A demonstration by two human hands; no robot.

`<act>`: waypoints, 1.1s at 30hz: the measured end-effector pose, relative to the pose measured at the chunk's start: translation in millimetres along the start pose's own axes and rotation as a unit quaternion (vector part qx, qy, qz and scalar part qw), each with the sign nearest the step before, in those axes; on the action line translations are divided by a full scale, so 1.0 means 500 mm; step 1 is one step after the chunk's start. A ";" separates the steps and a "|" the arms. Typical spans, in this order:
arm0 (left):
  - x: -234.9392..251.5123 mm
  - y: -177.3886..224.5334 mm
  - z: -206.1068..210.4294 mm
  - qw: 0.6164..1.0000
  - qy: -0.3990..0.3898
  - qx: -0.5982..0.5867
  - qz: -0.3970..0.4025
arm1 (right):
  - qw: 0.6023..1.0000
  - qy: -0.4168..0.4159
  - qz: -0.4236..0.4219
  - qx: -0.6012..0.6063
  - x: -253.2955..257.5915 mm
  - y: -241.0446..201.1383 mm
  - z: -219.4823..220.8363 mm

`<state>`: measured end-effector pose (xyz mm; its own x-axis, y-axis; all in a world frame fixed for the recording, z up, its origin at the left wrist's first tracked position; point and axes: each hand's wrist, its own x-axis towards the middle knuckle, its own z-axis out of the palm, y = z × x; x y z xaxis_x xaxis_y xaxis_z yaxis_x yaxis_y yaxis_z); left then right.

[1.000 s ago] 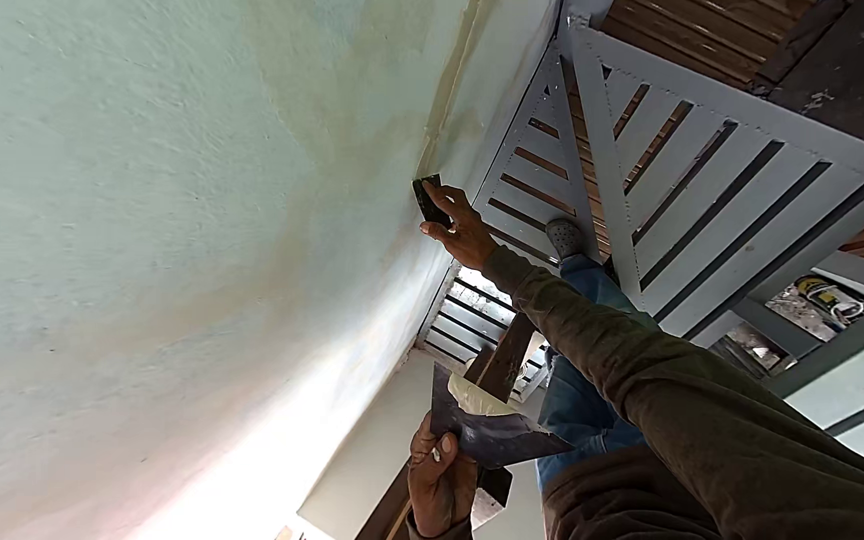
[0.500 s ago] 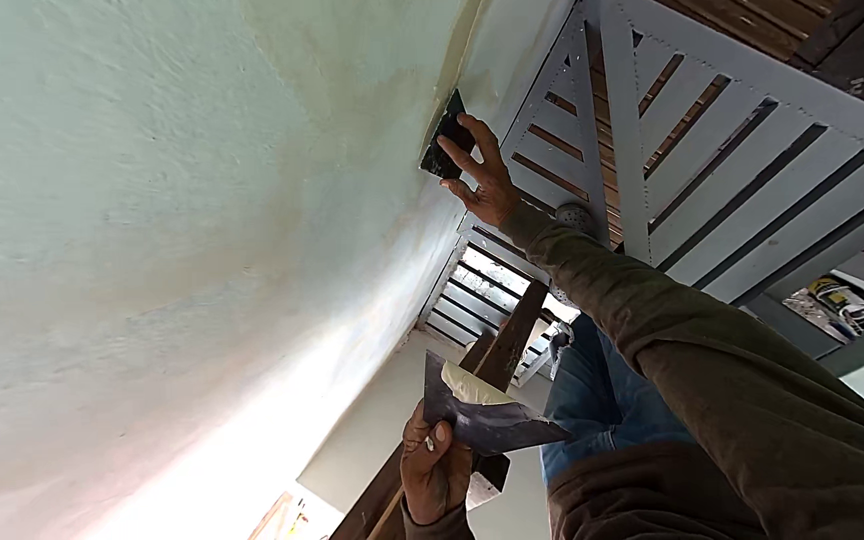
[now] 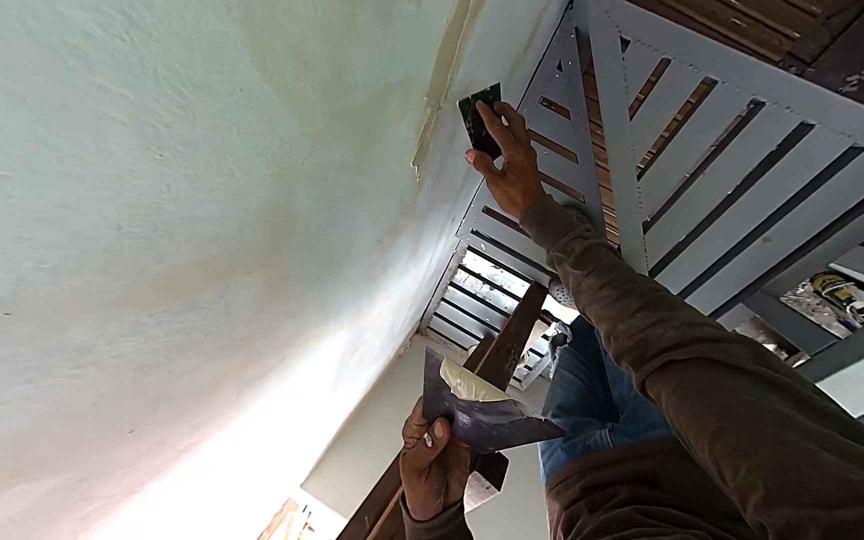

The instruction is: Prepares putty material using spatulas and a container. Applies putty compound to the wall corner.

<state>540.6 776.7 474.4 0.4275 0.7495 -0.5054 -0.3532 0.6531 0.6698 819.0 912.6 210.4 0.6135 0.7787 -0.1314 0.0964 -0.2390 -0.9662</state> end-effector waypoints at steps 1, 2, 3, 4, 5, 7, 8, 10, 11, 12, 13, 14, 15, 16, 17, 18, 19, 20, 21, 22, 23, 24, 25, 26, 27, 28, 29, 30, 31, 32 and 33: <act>0.001 -0.001 0.002 1.000 0.007 0.000 0.001 | 1.000 0.009 -0.010 0.018 0.029 -0.030 -0.016; 0.002 -0.001 0.004 1.000 0.019 0.000 0.006 | 0.999 0.019 -0.022 0.031 0.055 -0.054 -0.025; 0.002 -0.001 0.006 0.999 0.032 0.000 0.014 | 0.998 0.023 -0.032 0.043 0.076 -0.073 -0.029; 0.002 -0.001 0.006 0.999 0.045 0.001 0.022 | 0.998 0.019 -0.038 0.050 0.087 -0.088 -0.028; 0.001 -0.001 0.006 0.998 0.051 0.000 0.029 | 0.998 0.007 -0.042 0.056 0.088 -0.098 -0.021; -0.001 -0.001 0.004 0.998 0.048 -0.003 0.035 | 0.996 -0.011 -0.048 0.070 0.061 -0.100 0.015; -0.002 -0.001 0.005 0.999 0.042 -0.004 0.033 | 0.996 -0.020 -0.045 0.080 0.039 -0.094 0.037; -0.003 -0.003 0.006 0.999 0.030 -0.003 0.025 | 0.994 -0.040 -0.031 0.094 -0.008 -0.082 0.076; -0.004 -0.003 0.007 0.999 0.023 -0.003 0.022 | 0.994 -0.052 -0.022 0.097 -0.028 -0.078 0.090; -0.006 -0.004 0.007 1.000 0.019 -0.001 0.021 | 0.992 -0.065 -0.014 0.104 -0.046 -0.075 0.103; -0.008 -0.004 0.006 1.000 0.018 0.000 0.022 | 0.991 -0.075 -0.008 0.106 -0.060 -0.072 0.113; -0.010 -0.004 0.006 1.000 0.020 0.000 0.023 | 0.991 -0.084 -0.004 0.107 -0.072 -0.069 0.122; -0.011 -0.004 0.005 1.000 0.018 0.003 0.024 | 0.990 -0.091 0.000 0.106 -0.082 -0.066 0.130; -0.012 -0.004 0.004 1.000 0.014 0.005 0.025 | 0.990 -0.099 0.006 0.102 -0.092 -0.064 0.136; -0.012 -0.004 0.003 1.000 0.011 0.008 0.025 | 0.989 -0.102 0.010 0.102 -0.101 -0.061 0.144; -0.013 -0.004 0.004 1.000 0.010 0.009 0.025 | 0.989 -0.104 0.011 0.107 -0.109 -0.056 0.152; -0.013 -0.004 0.004 1.000 0.009 0.009 0.025 | 0.987 -0.113 0.016 0.113 -0.117 -0.053 0.158; -0.013 -0.003 0.005 1.000 0.009 0.011 0.026 | 0.985 -0.123 0.023 0.121 -0.124 -0.050 0.165; -0.013 -0.003 0.007 1.000 0.010 0.012 0.027 | 0.983 -0.130 0.029 0.129 -0.131 -0.048 0.172; -0.013 -0.002 0.007 0.999 0.011 0.012 0.029 | 0.981 -0.135 0.033 0.139 -0.139 -0.045 0.180; -0.013 -0.002 0.007 0.999 0.010 0.012 0.029 | 0.979 -0.141 0.035 0.144 -0.147 -0.042 0.188; -0.013 -0.002 0.005 0.999 0.009 0.012 0.028 | 0.977 -0.156 0.038 0.144 -0.154 -0.040 0.192; -0.013 -0.003 0.004 1.000 0.010 0.010 0.026 | 0.973 -0.181 0.041 0.136 -0.160 -0.036 0.192; -0.013 -0.004 0.003 1.000 0.009 0.007 0.024 | 0.969 -0.217 0.039 0.115 -0.168 -0.028 0.188; -0.013 -0.005 0.003 1.000 0.009 0.005 0.022 | 0.963 -0.254 0.036 0.086 -0.177 -0.019 0.179; -0.012 -0.004 0.004 1.000 0.010 0.004 0.021 | 0.959 -0.276 0.033 0.062 -0.188 -0.010 0.170; -0.011 -0.003 0.005 1.000 0.013 0.001 0.021 | 0.958 -0.280 0.029 0.046 -0.197 -0.003 0.158; -0.009 -0.001 0.007 1.000 0.016 -0.004 0.022 | 0.963 -0.266 0.020 0.039 -0.201 0.004 0.145; -0.008 -0.001 0.007 1.000 0.016 -0.010 0.025 | 0.972 -0.231 0.002 0.043 -0.201 0.013 0.133; -0.009 0.000 0.007 0.999 0.015 -0.011 0.027 | 0.980 -0.192 -0.018 0.045 -0.195 0.020 0.121; -0.011 -0.001 0.007 0.999 0.014 -0.008 0.028 | 0.986 -0.152 -0.049 0.045 -0.185 0.028 0.111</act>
<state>541.1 772.0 478.9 0.3827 0.7880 -0.4822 -0.3903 0.6110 0.6887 720.2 869.6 196.9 0.3404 0.9366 -0.0828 0.0664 -0.1118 -0.9915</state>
